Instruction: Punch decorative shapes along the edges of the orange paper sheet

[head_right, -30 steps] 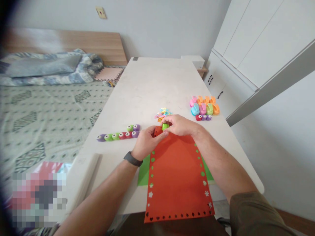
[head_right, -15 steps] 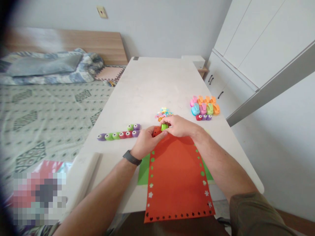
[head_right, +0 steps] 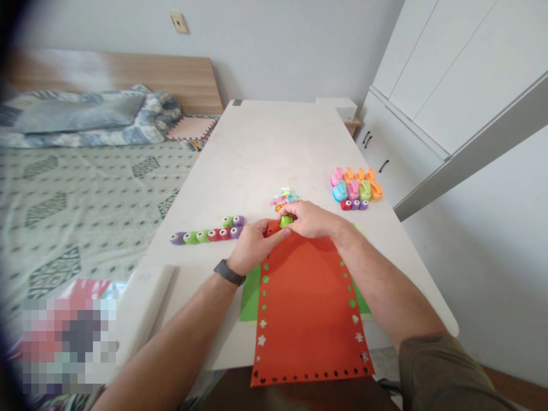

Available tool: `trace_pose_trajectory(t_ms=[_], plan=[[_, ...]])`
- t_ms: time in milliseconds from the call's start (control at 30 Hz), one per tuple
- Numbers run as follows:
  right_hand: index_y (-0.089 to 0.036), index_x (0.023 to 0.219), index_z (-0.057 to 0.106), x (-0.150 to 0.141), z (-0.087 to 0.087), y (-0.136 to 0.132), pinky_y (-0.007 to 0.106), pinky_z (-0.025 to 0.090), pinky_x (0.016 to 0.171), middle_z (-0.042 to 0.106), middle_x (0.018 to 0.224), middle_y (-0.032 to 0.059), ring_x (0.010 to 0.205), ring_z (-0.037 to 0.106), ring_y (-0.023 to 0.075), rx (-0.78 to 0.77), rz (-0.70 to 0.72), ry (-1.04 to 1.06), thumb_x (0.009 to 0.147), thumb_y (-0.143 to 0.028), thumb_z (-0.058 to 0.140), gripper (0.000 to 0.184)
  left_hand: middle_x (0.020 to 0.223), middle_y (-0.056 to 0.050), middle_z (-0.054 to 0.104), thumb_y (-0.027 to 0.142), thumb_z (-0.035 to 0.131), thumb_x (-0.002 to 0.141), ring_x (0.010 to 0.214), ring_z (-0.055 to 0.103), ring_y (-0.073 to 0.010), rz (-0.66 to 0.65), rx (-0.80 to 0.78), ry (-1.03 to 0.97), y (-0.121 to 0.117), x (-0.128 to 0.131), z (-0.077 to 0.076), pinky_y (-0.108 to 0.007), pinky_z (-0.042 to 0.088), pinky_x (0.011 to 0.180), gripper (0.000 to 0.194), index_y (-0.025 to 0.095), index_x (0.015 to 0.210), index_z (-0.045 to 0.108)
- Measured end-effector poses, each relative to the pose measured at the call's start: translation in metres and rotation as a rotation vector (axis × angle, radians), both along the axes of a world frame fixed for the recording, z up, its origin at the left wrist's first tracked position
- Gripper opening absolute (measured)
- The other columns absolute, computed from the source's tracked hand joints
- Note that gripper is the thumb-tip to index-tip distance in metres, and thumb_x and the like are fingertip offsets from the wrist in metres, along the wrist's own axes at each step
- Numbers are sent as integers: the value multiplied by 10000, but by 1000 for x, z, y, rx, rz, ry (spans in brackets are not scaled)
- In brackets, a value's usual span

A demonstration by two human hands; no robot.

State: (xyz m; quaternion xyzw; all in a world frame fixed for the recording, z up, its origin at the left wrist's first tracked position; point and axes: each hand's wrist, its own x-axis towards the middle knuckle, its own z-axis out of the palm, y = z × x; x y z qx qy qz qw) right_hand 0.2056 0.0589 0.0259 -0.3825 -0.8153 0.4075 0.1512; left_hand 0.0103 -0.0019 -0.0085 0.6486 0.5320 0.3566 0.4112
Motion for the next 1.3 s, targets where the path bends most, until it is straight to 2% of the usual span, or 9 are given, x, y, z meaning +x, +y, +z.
trace_pose_trajectory(t_ms=[267,433,600,833,933,1033,1300], plan=[[-186,1135,690,8,2,4,272,461,804,710,972,18,841,623,155,-9,52,8,827,-195,646,312,660,33,487,626,686,827,603,377,-99,-50,-4,-20,-1,-1,1,-242,246,533,473,157,811,626],[-173,1148,693,11,5,6,261,457,779,688,934,13,816,600,148,-23,58,46,851,-266,679,312,653,29,493,574,581,918,597,375,-106,-50,-1,1,1,-2,0,-254,247,540,438,153,812,640],[-172,1209,676,16,4,9,264,457,762,675,935,12,805,582,148,-42,5,63,855,-279,685,369,590,39,394,526,511,961,583,349,-105,2,32,80,1,-3,-2,-267,225,544,464,160,678,554],[-169,1228,669,22,-1,14,282,480,770,703,989,41,844,610,161,-126,-84,242,890,-364,696,391,612,32,452,512,488,968,593,380,-113,10,38,79,1,-3,-4,-266,250,554,445,159,727,612],[-164,1204,677,20,0,13,270,474,729,699,941,32,800,602,146,-201,-137,300,908,-418,686,390,617,23,481,513,514,945,597,390,-120,11,43,51,1,-3,-3,-265,274,555,429,163,720,617],[-160,1149,690,19,0,14,283,490,785,713,974,47,834,621,148,-268,-173,355,923,-466,671,381,618,15,499,514,549,916,605,403,-127,13,43,19,1,-4,-2,-260,295,556,415,167,697,607],[-154,996,700,20,-5,18,293,502,750,751,953,86,813,658,170,-322,-239,378,927,-575,625,433,639,18,482,474,520,945,624,398,-122,-28,71,60,0,-4,-6,-250,280,563,391,168,710,586]])
